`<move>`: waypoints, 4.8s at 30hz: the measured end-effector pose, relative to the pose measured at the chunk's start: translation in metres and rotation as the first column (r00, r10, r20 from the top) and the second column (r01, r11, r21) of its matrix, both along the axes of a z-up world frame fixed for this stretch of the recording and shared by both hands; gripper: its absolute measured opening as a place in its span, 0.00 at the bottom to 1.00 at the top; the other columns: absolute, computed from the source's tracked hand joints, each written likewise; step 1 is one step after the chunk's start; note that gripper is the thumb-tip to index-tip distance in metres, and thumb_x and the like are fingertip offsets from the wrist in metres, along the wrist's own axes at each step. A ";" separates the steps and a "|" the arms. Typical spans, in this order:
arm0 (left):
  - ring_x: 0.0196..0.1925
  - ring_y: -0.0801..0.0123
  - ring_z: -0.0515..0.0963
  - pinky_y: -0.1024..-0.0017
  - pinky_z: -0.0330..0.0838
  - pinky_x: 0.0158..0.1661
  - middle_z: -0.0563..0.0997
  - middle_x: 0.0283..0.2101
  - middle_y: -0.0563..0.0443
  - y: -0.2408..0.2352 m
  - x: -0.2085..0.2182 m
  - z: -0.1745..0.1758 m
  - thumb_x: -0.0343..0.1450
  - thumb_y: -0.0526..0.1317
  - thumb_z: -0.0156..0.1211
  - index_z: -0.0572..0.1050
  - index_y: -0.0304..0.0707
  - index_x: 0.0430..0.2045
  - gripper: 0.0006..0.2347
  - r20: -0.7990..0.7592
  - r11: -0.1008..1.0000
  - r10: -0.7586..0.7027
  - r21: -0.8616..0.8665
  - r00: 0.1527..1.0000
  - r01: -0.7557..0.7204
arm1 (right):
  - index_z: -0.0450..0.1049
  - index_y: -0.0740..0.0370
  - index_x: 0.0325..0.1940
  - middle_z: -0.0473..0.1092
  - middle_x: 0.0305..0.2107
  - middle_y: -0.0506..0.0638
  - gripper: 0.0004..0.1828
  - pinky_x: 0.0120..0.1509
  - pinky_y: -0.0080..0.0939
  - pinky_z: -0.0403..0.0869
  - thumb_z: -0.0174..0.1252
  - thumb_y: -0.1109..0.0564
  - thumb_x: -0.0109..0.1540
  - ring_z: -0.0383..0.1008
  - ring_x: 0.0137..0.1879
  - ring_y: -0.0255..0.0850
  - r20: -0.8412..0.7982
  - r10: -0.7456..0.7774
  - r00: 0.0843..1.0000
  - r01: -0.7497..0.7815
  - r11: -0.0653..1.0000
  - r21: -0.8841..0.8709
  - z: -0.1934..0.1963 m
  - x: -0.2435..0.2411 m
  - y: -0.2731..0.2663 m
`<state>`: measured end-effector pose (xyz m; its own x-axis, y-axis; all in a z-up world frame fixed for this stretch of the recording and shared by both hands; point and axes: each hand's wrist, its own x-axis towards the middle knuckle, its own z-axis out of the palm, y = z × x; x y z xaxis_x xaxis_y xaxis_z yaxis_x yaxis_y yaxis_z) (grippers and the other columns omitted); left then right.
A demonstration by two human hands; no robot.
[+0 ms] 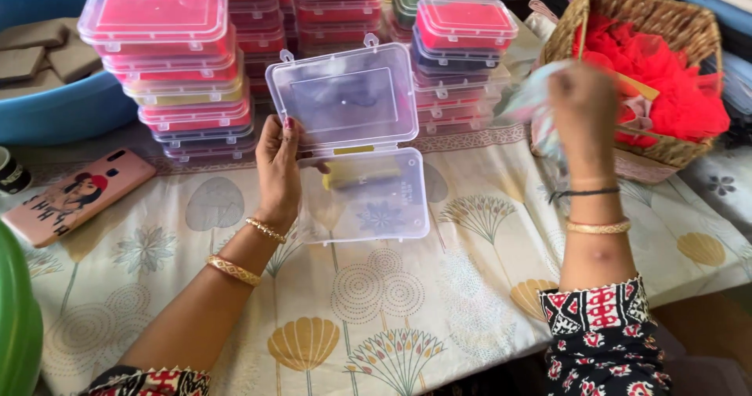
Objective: Clean a small rectangular object using a cloth and various liquids or polishes.
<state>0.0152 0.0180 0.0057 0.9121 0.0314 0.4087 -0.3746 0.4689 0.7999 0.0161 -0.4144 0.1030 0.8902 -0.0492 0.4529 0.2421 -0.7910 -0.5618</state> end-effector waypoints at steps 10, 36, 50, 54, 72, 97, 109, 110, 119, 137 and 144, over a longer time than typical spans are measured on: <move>0.25 0.70 0.78 0.71 0.76 0.25 0.75 0.25 0.52 0.011 0.006 -0.001 0.81 0.45 0.49 0.66 0.39 0.34 0.11 0.006 0.997 0.077 0.018 0.997 -0.077 | 0.77 0.64 0.38 0.75 0.34 0.59 0.10 0.39 0.61 0.72 0.65 0.58 0.55 0.75 0.35 0.61 0.628 -0.475 0.616 0.754 0.587 -0.295 -0.023 -0.035 -0.102; 0.24 0.69 0.79 0.71 0.73 0.25 0.78 0.25 0.51 0.023 0.008 0.000 0.81 0.46 0.49 0.67 0.39 0.37 0.10 -0.007 0.991 0.129 0.043 0.992 -0.129 | 0.72 0.64 0.38 0.73 0.39 0.56 0.11 0.53 0.53 0.70 0.66 0.70 0.56 0.74 0.46 0.55 0.394 -0.251 0.884 0.424 0.787 -0.449 -0.064 -0.030 -0.119; 0.24 0.69 0.80 0.71 0.77 0.23 0.74 0.25 0.53 0.023 0.015 -0.014 0.81 0.46 0.50 0.67 0.37 0.37 0.11 0.011 0.992 0.115 0.054 0.993 -0.116 | 0.65 0.59 0.57 0.60 0.54 0.58 0.28 0.63 0.62 0.55 0.68 0.57 0.55 0.58 0.64 0.58 0.286 -0.384 0.878 0.445 0.874 -0.194 -0.061 -0.024 -0.104; 0.23 0.68 0.82 0.71 0.78 0.22 0.76 0.24 0.51 0.021 0.017 -0.016 0.80 0.46 0.48 0.67 0.37 0.36 0.11 -0.046 0.995 0.087 0.050 0.995 -0.085 | 0.65 0.61 0.47 0.60 0.52 0.55 0.15 0.69 0.50 0.63 0.63 0.61 0.61 0.62 0.62 0.47 0.464 -0.291 0.837 0.300 0.952 0.054 -0.049 -0.025 -0.066; 0.38 0.79 0.63 0.78 0.63 0.41 0.65 0.34 0.61 0.023 0.047 -0.065 0.81 0.45 0.48 0.67 0.44 0.37 0.07 -0.021 0.979 0.045 0.200 0.999 -0.040 | 0.57 0.63 0.73 0.62 0.63 0.69 0.36 0.70 0.53 0.62 0.61 0.54 0.64 0.61 0.68 0.62 -0.148 0.673 0.724 -0.664 0.624 -0.411 -0.122 0.071 0.132; 0.49 0.76 0.72 0.67 0.75 0.51 0.68 0.44 0.58 0.012 0.023 -0.046 0.80 0.45 0.46 0.65 0.45 0.44 0.06 -0.132 0.950 -0.307 0.021 0.942 0.312 | 0.62 0.65 0.71 0.67 0.61 0.48 0.39 0.69 0.36 0.67 0.68 0.57 0.58 0.66 0.64 0.34 -0.420 0.859 0.292 -0.661 0.499 0.560 -0.111 0.084 0.166; 0.51 0.75 0.70 0.66 0.74 0.53 0.67 0.46 0.58 0.006 0.020 -0.049 0.82 0.45 0.47 0.65 0.45 0.47 0.07 -0.105 0.941 -0.329 0.044 0.939 0.335 | 0.62 0.68 0.72 0.65 0.66 0.52 0.33 0.70 0.37 0.66 0.61 0.53 0.66 0.66 0.67 0.36 -0.420 0.824 0.381 -0.662 0.560 0.498 -0.166 0.121 0.123; 0.51 0.75 0.68 0.67 0.71 0.54 0.67 0.47 0.57 0.006 0.022 -0.053 0.83 0.45 0.48 0.65 0.44 0.49 0.07 -0.069 0.943 -0.329 0.036 0.942 0.332 | 0.63 0.67 0.72 0.68 0.64 0.53 0.35 0.68 0.38 0.68 0.63 0.54 0.63 0.68 0.64 0.38 -0.396 0.855 0.335 -0.592 0.518 0.617 -0.175 0.127 0.116; 0.53 0.75 0.72 0.65 0.76 0.52 0.71 0.48 0.59 -0.002 0.005 -0.019 0.79 0.46 0.43 0.64 0.47 0.51 0.10 -0.172 0.943 -0.314 0.057 0.934 0.328 | 0.69 0.64 0.69 0.72 0.59 0.51 0.36 0.66 0.42 0.69 0.67 0.55 0.58 0.69 0.62 0.40 -0.432 0.831 0.350 -0.548 0.556 0.625 -0.079 0.064 0.158; 0.40 0.72 0.77 0.63 0.81 0.44 0.70 0.35 0.56 0.006 0.016 -0.028 0.79 0.43 0.45 0.63 0.43 0.34 0.07 -0.137 0.996 0.076 0.053 0.988 -0.069 | 0.73 0.56 0.63 0.74 0.52 0.45 0.35 0.64 0.39 0.70 0.71 0.57 0.52 0.70 0.61 0.35 -0.396 0.689 0.607 -0.648 0.718 0.256 0.014 0.045 0.034; 0.63 0.70 0.65 0.63 0.62 0.61 0.64 0.61 0.56 0.006 0.056 -0.088 0.83 0.38 0.51 0.52 0.31 0.64 0.19 0.130 0.924 0.183 0.317 0.975 -0.216 | 0.72 0.56 0.64 0.74 0.51 0.44 0.34 0.64 0.38 0.70 0.71 0.58 0.53 0.71 0.59 0.34 -0.300 0.729 0.615 -0.696 0.681 0.226 0.026 0.029 0.095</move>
<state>0.0712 0.0242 -0.0821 0.8568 0.0581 0.5123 -0.5156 0.0949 0.8515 0.0450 -0.3191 0.1288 0.7493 0.6470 0.1411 0.4923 -0.4017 -0.7722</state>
